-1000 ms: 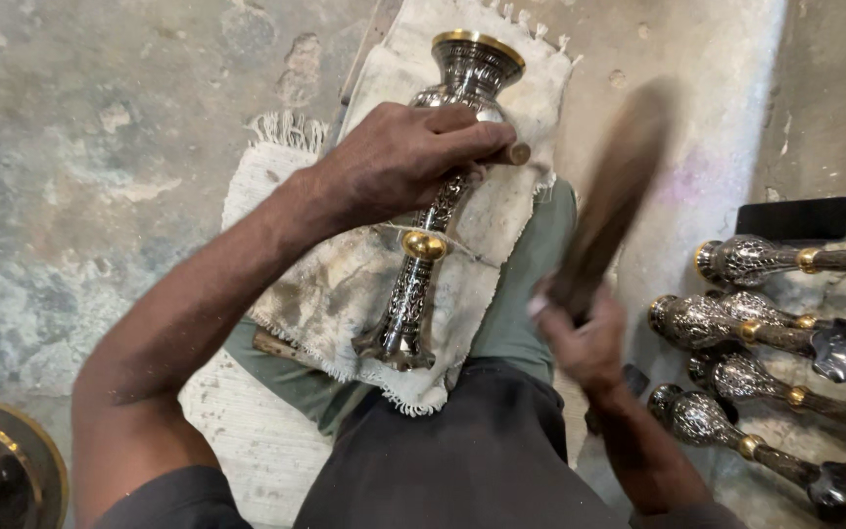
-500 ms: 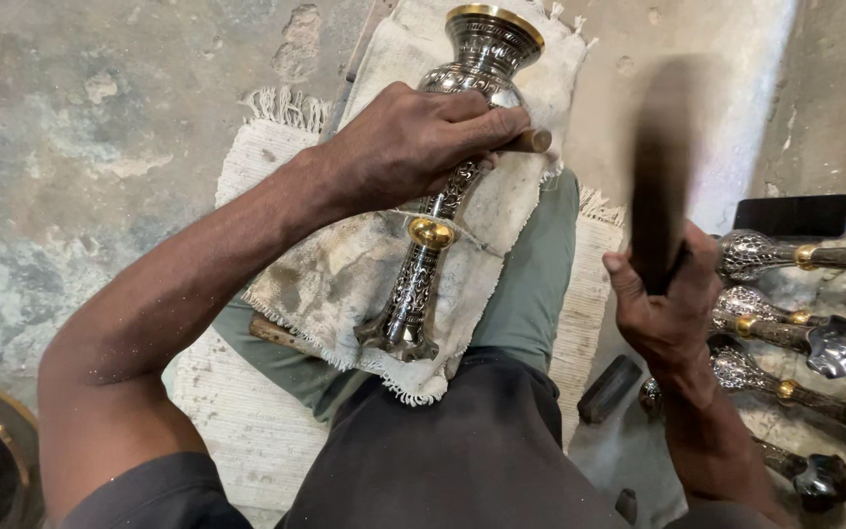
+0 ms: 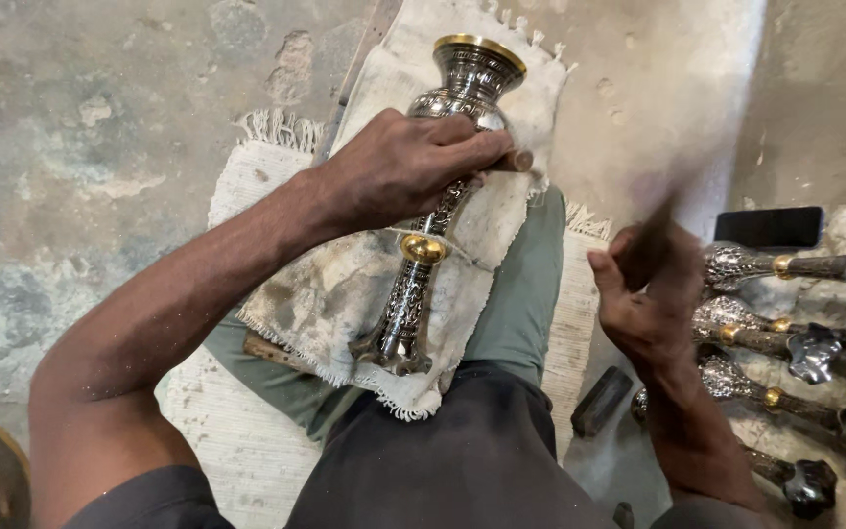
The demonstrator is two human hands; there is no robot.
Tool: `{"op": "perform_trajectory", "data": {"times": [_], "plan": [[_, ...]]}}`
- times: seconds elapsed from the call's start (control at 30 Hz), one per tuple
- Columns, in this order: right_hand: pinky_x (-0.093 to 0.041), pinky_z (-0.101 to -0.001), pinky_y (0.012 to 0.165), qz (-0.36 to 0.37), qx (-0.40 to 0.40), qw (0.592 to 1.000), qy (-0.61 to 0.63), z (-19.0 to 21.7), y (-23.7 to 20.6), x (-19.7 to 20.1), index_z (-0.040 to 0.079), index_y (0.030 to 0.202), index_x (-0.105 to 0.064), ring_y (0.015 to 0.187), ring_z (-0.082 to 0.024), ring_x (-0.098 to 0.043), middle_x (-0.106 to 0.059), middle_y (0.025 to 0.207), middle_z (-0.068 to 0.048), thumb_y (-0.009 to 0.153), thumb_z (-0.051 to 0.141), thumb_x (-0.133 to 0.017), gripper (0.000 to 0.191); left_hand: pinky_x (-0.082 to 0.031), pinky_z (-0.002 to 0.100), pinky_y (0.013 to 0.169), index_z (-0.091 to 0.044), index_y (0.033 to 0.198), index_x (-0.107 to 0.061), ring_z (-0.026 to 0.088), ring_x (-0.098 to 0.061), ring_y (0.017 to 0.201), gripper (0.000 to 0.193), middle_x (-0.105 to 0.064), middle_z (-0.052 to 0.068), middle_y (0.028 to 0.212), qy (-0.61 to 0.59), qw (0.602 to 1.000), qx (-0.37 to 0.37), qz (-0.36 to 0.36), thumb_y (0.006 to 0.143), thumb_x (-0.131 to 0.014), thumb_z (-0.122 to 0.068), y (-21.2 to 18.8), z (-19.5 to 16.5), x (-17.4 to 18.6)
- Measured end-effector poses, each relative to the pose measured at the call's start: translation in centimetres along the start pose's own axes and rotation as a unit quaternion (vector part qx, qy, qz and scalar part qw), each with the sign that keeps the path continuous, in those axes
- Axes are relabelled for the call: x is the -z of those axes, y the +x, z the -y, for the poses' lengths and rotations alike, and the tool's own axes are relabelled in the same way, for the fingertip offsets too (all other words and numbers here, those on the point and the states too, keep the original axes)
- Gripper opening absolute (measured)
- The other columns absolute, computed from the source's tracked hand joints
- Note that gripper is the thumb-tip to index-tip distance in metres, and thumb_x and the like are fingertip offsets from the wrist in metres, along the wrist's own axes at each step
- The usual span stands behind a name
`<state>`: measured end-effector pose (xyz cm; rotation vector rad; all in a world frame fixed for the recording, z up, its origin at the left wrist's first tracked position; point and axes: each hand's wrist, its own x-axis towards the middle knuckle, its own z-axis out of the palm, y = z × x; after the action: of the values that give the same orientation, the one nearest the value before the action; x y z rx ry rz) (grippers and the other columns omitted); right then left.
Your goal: The person sits on the floor with an engraved metal vase on a cloth across their lap. They hold a punch against the vase's surface and strike it with a wooden mallet, working the pattern around the body, briefly retie a string around the vase, then resume hammering.
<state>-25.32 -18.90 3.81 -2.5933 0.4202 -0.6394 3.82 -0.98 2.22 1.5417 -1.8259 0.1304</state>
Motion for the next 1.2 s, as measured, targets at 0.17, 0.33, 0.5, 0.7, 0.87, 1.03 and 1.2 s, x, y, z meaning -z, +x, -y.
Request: {"op": "perform_trajectory", "data": {"times": [0.17,0.33,0.5,0.7,0.87,1.03,1.2], "plan": [[-0.057,-0.0412,0.071,-0.049,0.031,0.996,-0.062,-0.8,-0.4,-0.9,0.000,0.130,-0.046,0.081,-0.029,-0.065,-0.063,0.099,-0.022,0.090,0.011,-0.082,0.054,-0.065,0.032,0.062,-0.013,0.134,-0.057,0.021,-0.075,0.081,0.035,-0.073,0.008,0.104,-0.016,1.000,-0.004,0.007,0.102,-0.069,-0.016,-0.2,0.3,-0.2],[-0.059,-0.0336,0.071,-0.047,0.067,0.996,0.016,-1.9,-0.6,-1.2,0.003,0.135,-0.042,0.088,-0.022,-0.070,-0.068,0.111,-0.021,0.098,0.009,-0.077,0.052,-0.066,0.034,0.066,-0.012,0.135,-0.057,0.022,-0.076,0.084,0.035,-0.073,0.011,0.107,-0.003,1.000,-0.026,-0.010,0.102,-0.065,-0.019,-0.3,0.5,-0.4],[-0.057,-0.0337,0.065,-0.018,0.047,0.999,0.006,-2.3,-0.3,-1.7,0.003,0.133,-0.043,0.080,-0.021,-0.068,-0.067,0.100,-0.018,0.096,0.008,-0.076,0.049,-0.065,0.029,0.058,-0.015,0.129,-0.061,0.018,-0.075,0.075,0.023,-0.073,0.015,0.118,-0.017,0.999,-0.008,0.035,0.106,-0.062,-0.014,0.0,0.6,-0.5],[-0.060,-0.0341,0.068,-0.022,0.082,0.996,-0.016,-0.8,-0.1,-1.3,0.004,0.136,-0.042,0.090,-0.027,-0.071,-0.066,0.110,-0.022,0.095,0.003,-0.078,0.054,-0.066,0.030,0.065,-0.014,0.120,-0.062,0.020,-0.076,0.083,0.012,-0.072,0.007,0.104,-0.033,0.999,-0.023,0.010,0.108,-0.062,-0.014,0.0,0.4,0.1],[-0.060,-0.0383,0.074,-0.034,0.071,0.997,0.004,0.0,0.1,-0.9,0.001,0.138,-0.042,0.092,-0.031,-0.071,-0.066,0.114,-0.024,0.094,0.004,-0.078,0.058,-0.065,0.032,0.063,-0.013,0.127,-0.064,0.020,-0.075,0.077,0.024,-0.074,0.009,0.102,-0.038,0.999,-0.014,0.031,0.103,-0.065,-0.015,0.2,0.5,0.0],[-0.057,-0.0399,0.068,0.012,0.018,0.999,-0.027,-0.4,0.0,-0.5,0.003,0.135,-0.041,0.080,-0.030,-0.068,-0.064,0.105,-0.021,0.093,0.005,-0.082,0.059,-0.064,0.031,0.062,-0.013,0.133,-0.062,0.019,-0.074,0.077,0.029,-0.075,0.010,0.104,-0.039,0.999,-0.026,0.017,0.105,-0.062,-0.016,0.1,0.8,-0.2],[-0.063,-0.0378,0.070,0.008,0.070,0.997,-0.031,-0.9,-0.1,-0.1,0.004,0.145,-0.037,0.090,-0.031,-0.074,-0.068,0.119,-0.027,0.095,0.002,-0.074,0.061,-0.063,0.030,0.057,-0.013,0.139,-0.061,0.017,-0.072,0.072,0.033,-0.073,0.008,0.093,0.000,0.999,-0.025,0.028,0.106,-0.057,-0.016,-0.1,1.0,-0.4]]}}
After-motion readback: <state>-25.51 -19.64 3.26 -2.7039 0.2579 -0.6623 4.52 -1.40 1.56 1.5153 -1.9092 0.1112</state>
